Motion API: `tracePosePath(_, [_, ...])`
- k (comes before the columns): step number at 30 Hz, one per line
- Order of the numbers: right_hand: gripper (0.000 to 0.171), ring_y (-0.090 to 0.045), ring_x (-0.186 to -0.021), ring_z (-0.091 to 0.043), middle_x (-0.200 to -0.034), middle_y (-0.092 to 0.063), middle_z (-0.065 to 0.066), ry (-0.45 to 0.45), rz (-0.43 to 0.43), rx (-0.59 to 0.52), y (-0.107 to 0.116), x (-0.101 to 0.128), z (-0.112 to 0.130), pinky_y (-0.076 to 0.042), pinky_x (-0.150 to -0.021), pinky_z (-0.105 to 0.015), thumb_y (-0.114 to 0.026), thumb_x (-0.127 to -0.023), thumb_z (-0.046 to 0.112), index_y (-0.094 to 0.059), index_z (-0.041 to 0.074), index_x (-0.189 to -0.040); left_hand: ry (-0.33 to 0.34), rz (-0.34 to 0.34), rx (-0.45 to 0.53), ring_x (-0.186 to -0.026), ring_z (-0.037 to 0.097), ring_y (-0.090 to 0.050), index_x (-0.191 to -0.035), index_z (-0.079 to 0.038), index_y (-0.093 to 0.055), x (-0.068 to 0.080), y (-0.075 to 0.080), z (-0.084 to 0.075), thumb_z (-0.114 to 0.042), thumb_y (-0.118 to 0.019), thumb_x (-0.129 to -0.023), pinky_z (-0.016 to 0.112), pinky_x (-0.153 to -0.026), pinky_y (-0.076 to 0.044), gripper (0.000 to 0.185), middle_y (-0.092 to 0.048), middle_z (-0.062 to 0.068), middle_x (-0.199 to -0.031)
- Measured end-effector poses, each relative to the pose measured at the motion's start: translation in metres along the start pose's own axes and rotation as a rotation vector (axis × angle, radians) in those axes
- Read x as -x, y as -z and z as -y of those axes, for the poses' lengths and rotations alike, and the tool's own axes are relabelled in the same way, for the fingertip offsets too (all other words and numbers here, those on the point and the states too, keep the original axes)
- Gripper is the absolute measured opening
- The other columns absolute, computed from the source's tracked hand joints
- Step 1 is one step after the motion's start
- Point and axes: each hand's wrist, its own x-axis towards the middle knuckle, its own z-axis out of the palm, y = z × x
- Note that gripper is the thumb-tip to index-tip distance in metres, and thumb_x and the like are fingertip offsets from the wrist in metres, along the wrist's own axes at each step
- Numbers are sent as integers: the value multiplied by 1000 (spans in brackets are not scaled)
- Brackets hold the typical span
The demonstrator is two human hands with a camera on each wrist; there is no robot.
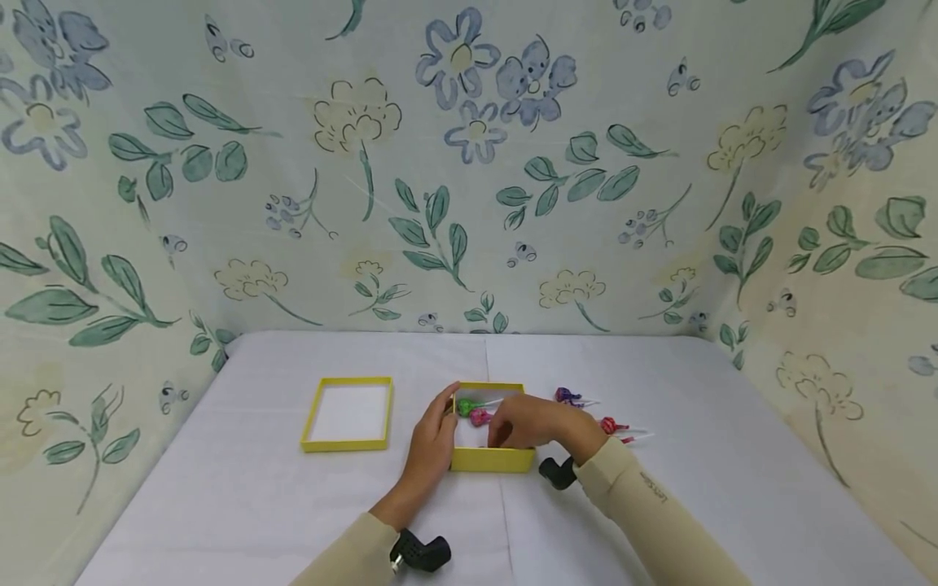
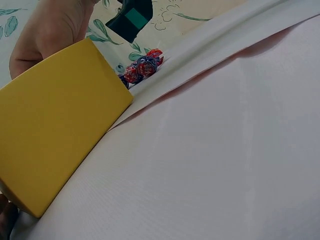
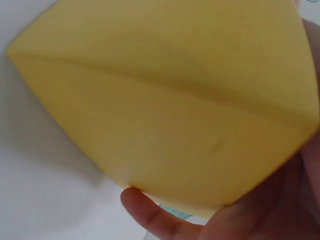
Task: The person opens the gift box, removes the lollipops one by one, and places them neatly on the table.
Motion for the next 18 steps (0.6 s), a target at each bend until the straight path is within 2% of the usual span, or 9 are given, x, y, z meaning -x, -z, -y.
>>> tracePosePath(6, [14, -56, -73, -10, -78, -63, 11, -21, 6, 15, 1, -1, 4, -52, -70, -22, -71, -87, 11, -73, 24, -83, -6, -1, 2, -130, 18, -45, -145, -23, -44, -1, 0, -1, -10, -41, -98, 40, -108, -37, 48, -45, -2, -146])
tracePosePath(10, [10, -57, -73, -10, -78, -63, 11, -18, -12, 6, 1, -2, 7, -52, -71, -25, -71, -87, 15, -74, 24, -86, -3, -2, 3, -130, 17, -45, -144, -26, -44, -1, 0, -1, -10, -41, -99, 40, -108, -37, 48, -45, -3, -146])
tracePosePath(12, [8, -56, -74, -10, -78, -63, 12, -22, -23, 13, 0, -3, 8, -51, -77, -31, -72, -87, 19, -75, 26, -87, -4, -6, 3, -130, 17, -45, -143, -27, -45, -1, 0, -1, -10, -41, -99, 40, -108, -37, 48, -46, -3, -145])
tracePosePath(15, [8, -56, -74, -9, -76, -63, 14, -37, -39, 30, -3, -5, 9, -45, -88, -46, -72, -86, 23, -75, 30, -86, -4, -9, 4, -130, 17, -45, -143, -26, -45, -1, 0, -1, -9, -42, -98, 41, -109, -37, 48, -46, -2, -145])
tracePosePath(18, [8, -55, -75, -9, -76, -62, 14, -50, -52, 45, -5, -6, 10, -39, -88, -53, -72, -86, 25, -75, 32, -86, 6, -7, 3, -131, 17, -45, -144, -24, -45, 0, 1, -1, -10, -41, -98, 41, -108, -37, 48, -45, -3, -146])
